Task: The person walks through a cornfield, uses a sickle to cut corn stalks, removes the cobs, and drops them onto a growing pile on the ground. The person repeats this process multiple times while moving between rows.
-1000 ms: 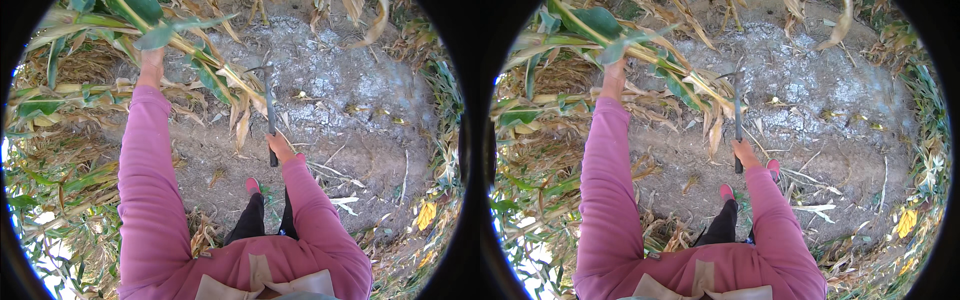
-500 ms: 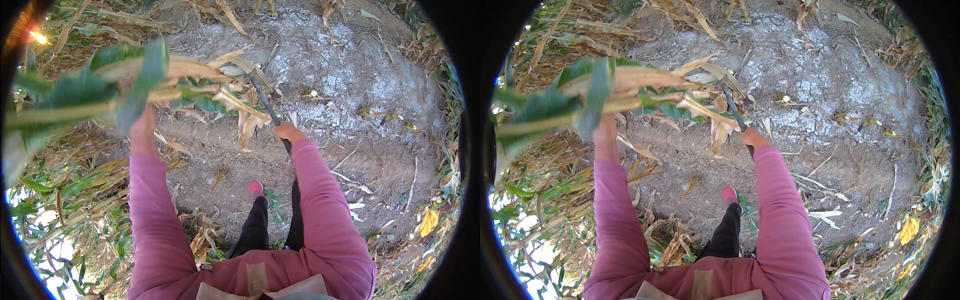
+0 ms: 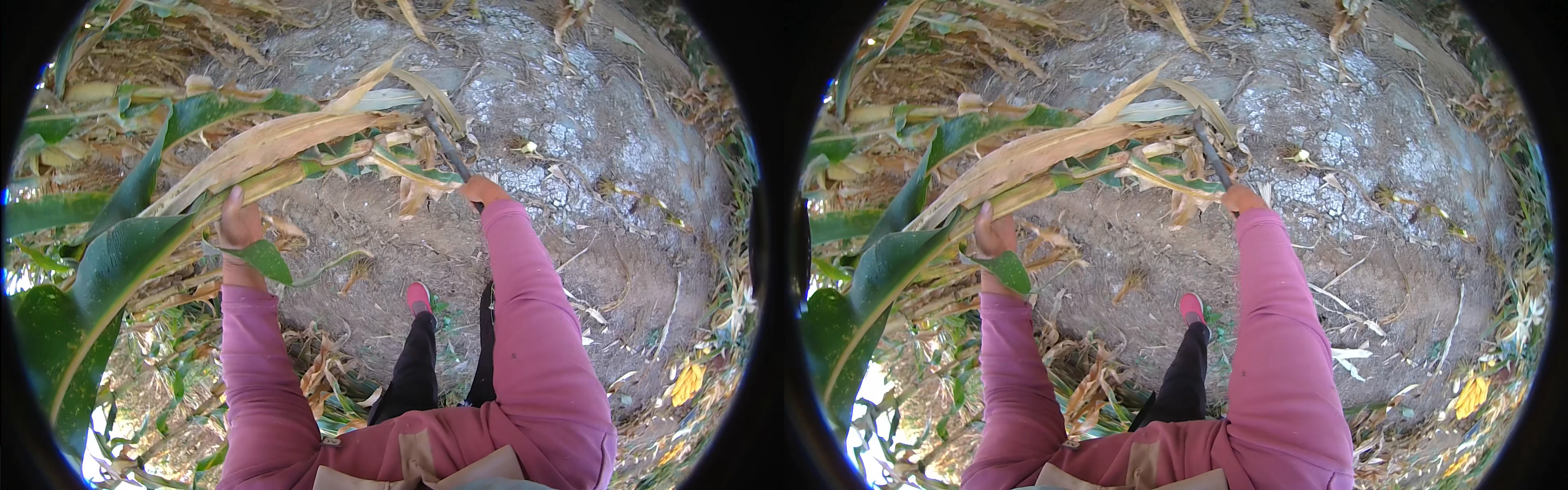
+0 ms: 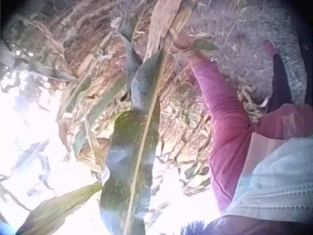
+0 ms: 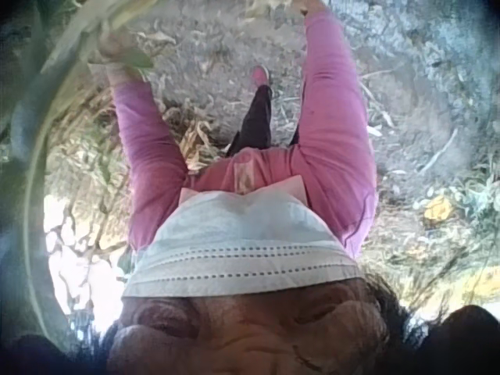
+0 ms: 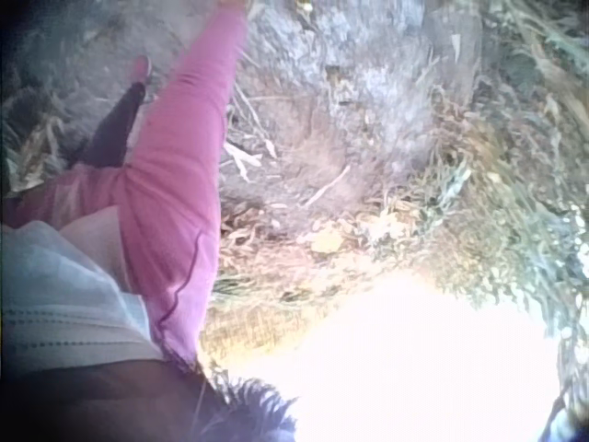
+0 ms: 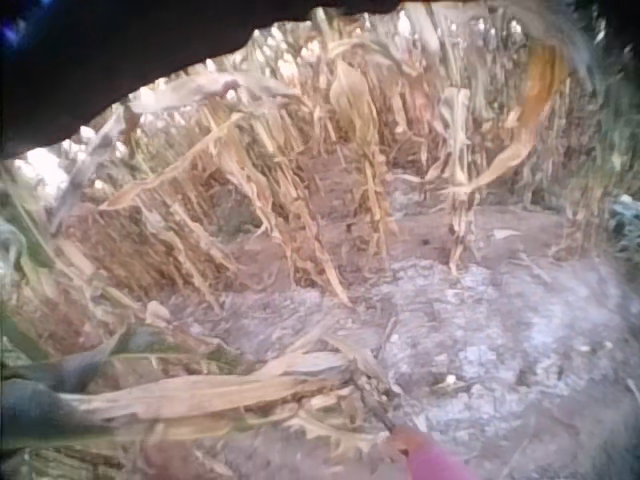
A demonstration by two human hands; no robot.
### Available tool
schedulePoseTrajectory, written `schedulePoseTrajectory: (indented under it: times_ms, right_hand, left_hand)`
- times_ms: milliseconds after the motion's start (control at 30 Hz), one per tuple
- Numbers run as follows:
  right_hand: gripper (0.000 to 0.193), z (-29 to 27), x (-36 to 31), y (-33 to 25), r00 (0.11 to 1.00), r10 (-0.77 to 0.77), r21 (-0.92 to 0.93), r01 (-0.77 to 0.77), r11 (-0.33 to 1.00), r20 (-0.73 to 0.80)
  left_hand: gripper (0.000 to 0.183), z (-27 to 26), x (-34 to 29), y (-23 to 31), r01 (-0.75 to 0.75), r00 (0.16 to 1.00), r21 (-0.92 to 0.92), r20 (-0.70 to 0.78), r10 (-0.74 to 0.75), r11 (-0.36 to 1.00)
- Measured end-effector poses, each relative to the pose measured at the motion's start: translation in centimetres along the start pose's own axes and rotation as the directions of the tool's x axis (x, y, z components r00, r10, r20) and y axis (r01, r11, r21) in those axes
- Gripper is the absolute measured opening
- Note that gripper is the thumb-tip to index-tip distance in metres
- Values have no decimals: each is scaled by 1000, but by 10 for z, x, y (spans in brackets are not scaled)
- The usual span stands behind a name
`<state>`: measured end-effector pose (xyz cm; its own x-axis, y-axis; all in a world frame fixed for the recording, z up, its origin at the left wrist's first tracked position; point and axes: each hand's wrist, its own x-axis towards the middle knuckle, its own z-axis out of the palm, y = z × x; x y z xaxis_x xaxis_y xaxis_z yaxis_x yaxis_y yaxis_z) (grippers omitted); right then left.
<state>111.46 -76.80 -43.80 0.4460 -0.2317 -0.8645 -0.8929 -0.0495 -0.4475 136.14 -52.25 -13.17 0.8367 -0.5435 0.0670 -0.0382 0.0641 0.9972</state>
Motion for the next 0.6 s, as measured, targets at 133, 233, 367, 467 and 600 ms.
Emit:
schedulePoseTrajectory:
  times_ms: [133, 233, 367, 467, 600]
  right_hand:
    - [26, 31, -33, 40, 999, -9, 46, 11, 999, -51]
    - [35, 74, -62, 41, 914, -137, 52, 170, 984, -383]
    - [36, 88, -76, 22, 988, 34, 322, 17, 947, -153]
    - [31, 66, -51, 23, 975, -28, 187, 71, 980, -221]
    - [41, 56, 2, 25, 861, -177, -95, 150, 984, -477]
  left_hand:
    - [55, -14, -17, -16, 16, 998, -98, -55, -22, 995]
    - [52, -29, -57, -28, -33, 994, -133, -105, 19, 991]
    - [59, -60, -123, -37, 101, 977, 499, -213, 9, 861]
    - [56, -70, -147, -50, 96, 960, -315, -220, -171, 944]
    - [54, -88, -166, -69, 100, 958, -283, -231, -169, 954]
